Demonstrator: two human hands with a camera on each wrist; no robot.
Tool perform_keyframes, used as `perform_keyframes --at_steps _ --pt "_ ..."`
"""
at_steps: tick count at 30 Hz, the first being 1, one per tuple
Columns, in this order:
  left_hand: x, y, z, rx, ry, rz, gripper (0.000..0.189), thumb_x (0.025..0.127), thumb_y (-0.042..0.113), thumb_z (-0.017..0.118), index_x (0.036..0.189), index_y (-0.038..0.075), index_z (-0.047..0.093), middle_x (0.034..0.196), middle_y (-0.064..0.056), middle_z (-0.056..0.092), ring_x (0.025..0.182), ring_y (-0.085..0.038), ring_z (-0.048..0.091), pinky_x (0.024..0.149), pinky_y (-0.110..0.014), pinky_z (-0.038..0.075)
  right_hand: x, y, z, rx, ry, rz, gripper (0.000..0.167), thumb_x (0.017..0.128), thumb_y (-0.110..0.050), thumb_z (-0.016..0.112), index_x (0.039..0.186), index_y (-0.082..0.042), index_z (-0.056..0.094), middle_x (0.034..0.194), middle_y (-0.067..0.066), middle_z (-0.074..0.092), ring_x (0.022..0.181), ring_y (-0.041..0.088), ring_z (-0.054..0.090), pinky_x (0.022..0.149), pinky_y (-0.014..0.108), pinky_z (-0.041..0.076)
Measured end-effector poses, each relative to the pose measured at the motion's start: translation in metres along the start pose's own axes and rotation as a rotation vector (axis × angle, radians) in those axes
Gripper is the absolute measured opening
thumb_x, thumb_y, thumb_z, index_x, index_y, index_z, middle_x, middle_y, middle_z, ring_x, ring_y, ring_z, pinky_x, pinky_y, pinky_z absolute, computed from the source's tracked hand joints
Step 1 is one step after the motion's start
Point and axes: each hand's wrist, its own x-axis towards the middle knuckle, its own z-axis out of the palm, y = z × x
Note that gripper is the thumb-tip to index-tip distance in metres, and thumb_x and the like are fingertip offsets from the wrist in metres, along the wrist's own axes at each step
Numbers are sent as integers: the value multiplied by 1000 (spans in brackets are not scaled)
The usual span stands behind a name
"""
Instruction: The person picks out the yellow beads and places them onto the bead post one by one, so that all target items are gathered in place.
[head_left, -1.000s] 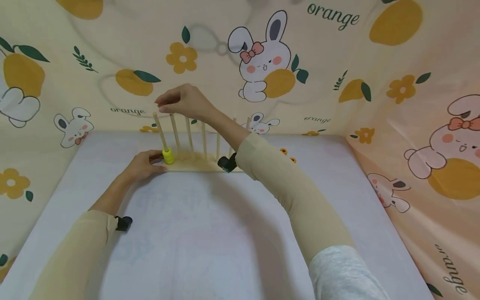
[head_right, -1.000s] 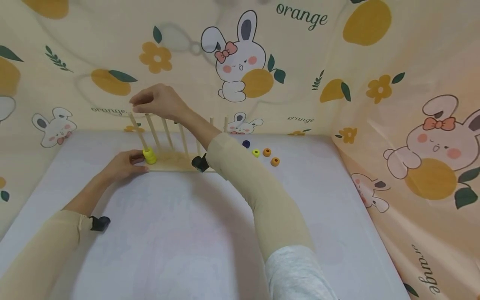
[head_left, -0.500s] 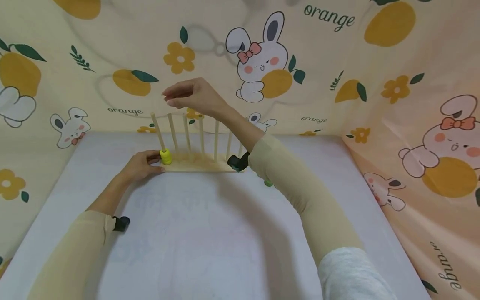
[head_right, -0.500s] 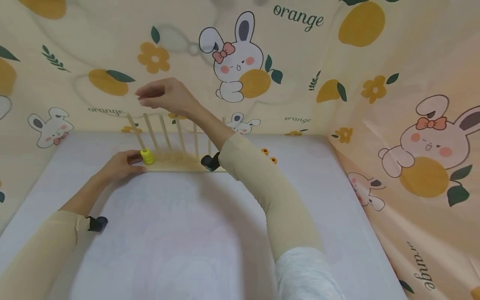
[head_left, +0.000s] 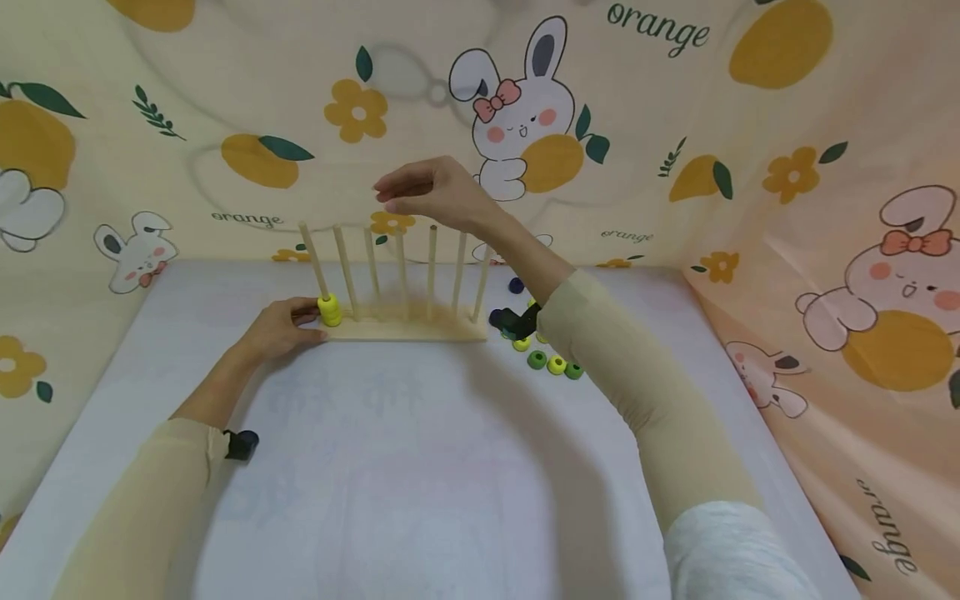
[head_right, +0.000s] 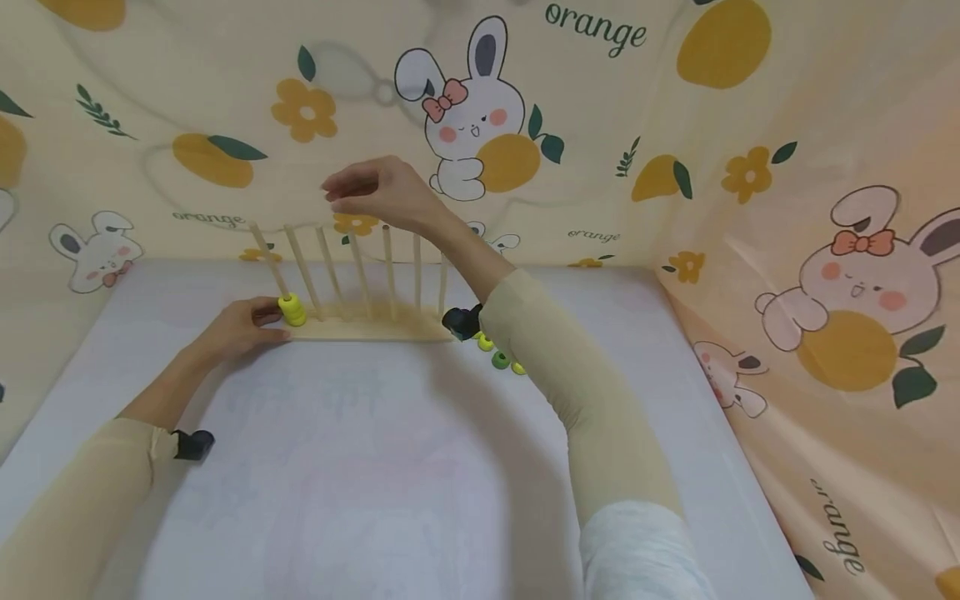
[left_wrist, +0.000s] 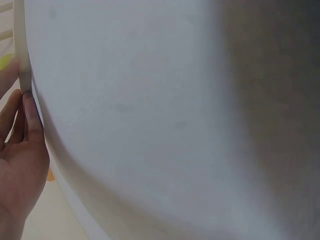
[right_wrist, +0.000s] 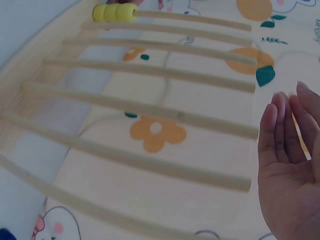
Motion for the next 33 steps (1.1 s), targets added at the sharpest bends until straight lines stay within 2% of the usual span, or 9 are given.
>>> perform_keyframes --at_steps 6,10,16,29,33 --pt "0 0 0 -4 3 -3 75 90 16 75 149 -9 34 149 -29 41 136 -41 43 115 -49 36 -17 7 -16 -37 19 -18 28 91 -12 73 117 0 71 114 16 71 102 19 69 93 31 56" --pt "0 1 1 -5 8 1 75 90 17 76 148 -9 35 148 -29 42 135 -41 44 114 -50 36 -29 12 -27 -52 53 -2 31 92 -12 72 120 1 69 114 10 71 103 19 68 94 31 55" --pt "-1 1 -1 -8 11 1 75 89 16 76 147 -9 36 147 -29 43 135 -42 44 114 -50 36 -45 16 -41 -69 106 34 34 92 -14 72 122 2 68 112 7 72 102 20 68 94 31 55" --pt "-1 3 -1 9 4 -15 76 89 16 76 148 -9 34 149 -28 42 136 -42 43 116 -50 34 -76 30 -60 -105 226 62 33 92 -16 73 120 0 69 110 7 73 101 21 69 91 29 57" --pt "-1 2 -1 1 2 -10 75 89 15 76 148 -9 35 149 -29 42 136 -41 43 115 -50 34 -87 36 -66 -123 264 74 30 92 -15 73 117 0 71 110 11 73 100 23 70 89 28 57"
